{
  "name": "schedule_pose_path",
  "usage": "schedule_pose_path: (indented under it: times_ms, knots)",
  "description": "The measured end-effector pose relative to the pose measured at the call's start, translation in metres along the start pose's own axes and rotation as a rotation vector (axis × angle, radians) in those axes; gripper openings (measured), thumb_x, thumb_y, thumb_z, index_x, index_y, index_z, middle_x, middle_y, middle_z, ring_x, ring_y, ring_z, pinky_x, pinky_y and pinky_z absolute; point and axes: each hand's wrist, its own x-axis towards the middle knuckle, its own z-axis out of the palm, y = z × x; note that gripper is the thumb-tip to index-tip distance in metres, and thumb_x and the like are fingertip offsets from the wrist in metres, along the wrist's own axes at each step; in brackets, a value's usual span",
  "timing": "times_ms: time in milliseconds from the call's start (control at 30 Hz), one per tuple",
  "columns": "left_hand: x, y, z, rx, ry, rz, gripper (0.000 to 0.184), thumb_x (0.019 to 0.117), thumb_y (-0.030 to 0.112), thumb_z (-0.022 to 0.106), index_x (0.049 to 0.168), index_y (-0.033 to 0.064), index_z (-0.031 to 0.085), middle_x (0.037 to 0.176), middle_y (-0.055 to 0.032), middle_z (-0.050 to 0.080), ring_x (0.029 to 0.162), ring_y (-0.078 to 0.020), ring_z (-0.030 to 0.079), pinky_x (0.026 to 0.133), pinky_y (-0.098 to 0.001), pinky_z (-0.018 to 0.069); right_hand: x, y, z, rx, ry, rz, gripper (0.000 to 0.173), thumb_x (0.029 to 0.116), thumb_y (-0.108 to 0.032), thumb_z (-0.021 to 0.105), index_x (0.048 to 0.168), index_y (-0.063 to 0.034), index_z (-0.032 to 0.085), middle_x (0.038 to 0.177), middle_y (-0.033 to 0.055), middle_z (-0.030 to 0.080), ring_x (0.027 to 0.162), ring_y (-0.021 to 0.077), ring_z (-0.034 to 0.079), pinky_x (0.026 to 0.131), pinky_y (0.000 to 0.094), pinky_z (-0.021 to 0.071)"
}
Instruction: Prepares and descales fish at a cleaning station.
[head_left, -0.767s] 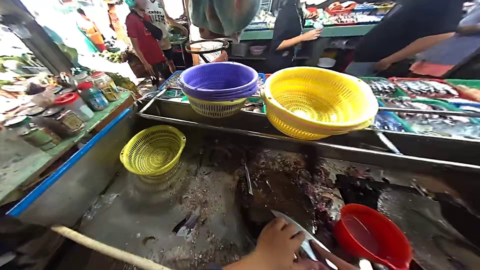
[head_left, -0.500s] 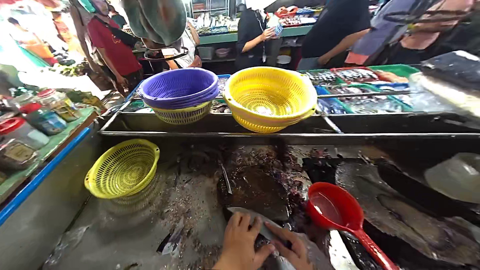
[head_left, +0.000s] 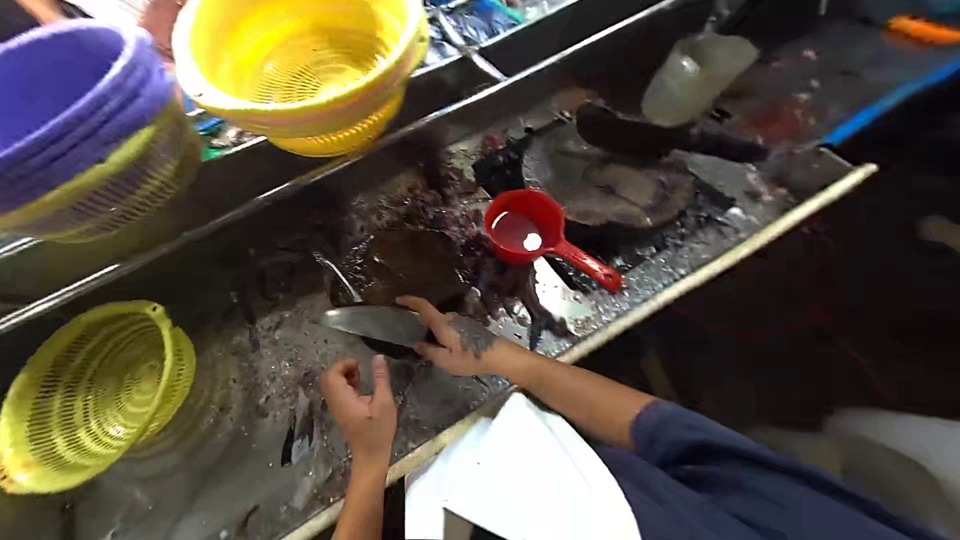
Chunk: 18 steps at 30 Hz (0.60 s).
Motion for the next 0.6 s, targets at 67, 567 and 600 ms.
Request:
schedule_pose_path:
  times_ms: [67, 567, 600]
  knots:
    - [-0.001, 0.021, 0.019, -0.332, -0.053, -0.253, 0.033, 0.1066, 0.025, 0.051, 0.115, -0.0062, 0.056, 0.091, -0.0097, 0.063, 0.078, -0.0138, 0.064, 0.073, -0.0326, 0.0578, -0.004, -0.013, -0.004, 0.073, 0.068, -0.005, 0.075, 0.0978, -0.016, 0.059, 0.161, -0.0117, 0.019, 0.122, 0.0193, 0.069, 0.106, 0.0301, 0.071, 0.095, 0.0524, 0.057]
    - [0.06, 0.112, 0.121, -0.875, -0.304, -0.912, 0.043, 0.1128, 0.043, 0.031, 0.136, 0.0097, 0.047, 0.087, -0.0128, 0.066, 0.061, -0.0226, 0.065, 0.05, -0.0372, 0.0558, 0.011, 0.076, -0.195, -0.425, 0.147, 0.56, 0.05, 0.1011, -0.028, 0.054, 0.141, 0.0011, 0.051, 0.137, 0.0248, 0.06, 0.13, 0.0388, 0.058, 0.106, 0.0582, 0.0486]
    - [0.063, 0.114, 0.128, -0.846, -0.33, -0.898, 0.042, 0.1123, 0.043, 0.034, 0.133, 0.0093, 0.049, 0.085, -0.0116, 0.064, 0.06, -0.0216, 0.064, 0.049, -0.036, 0.0553, 0.021, 0.088, -0.198, -0.455, 0.097, 0.588, 0.05, 0.0988, -0.027, 0.057, 0.138, 0.0034, 0.053, 0.137, 0.0253, 0.06, 0.131, 0.0388, 0.058, 0.105, 0.0589, 0.0489]
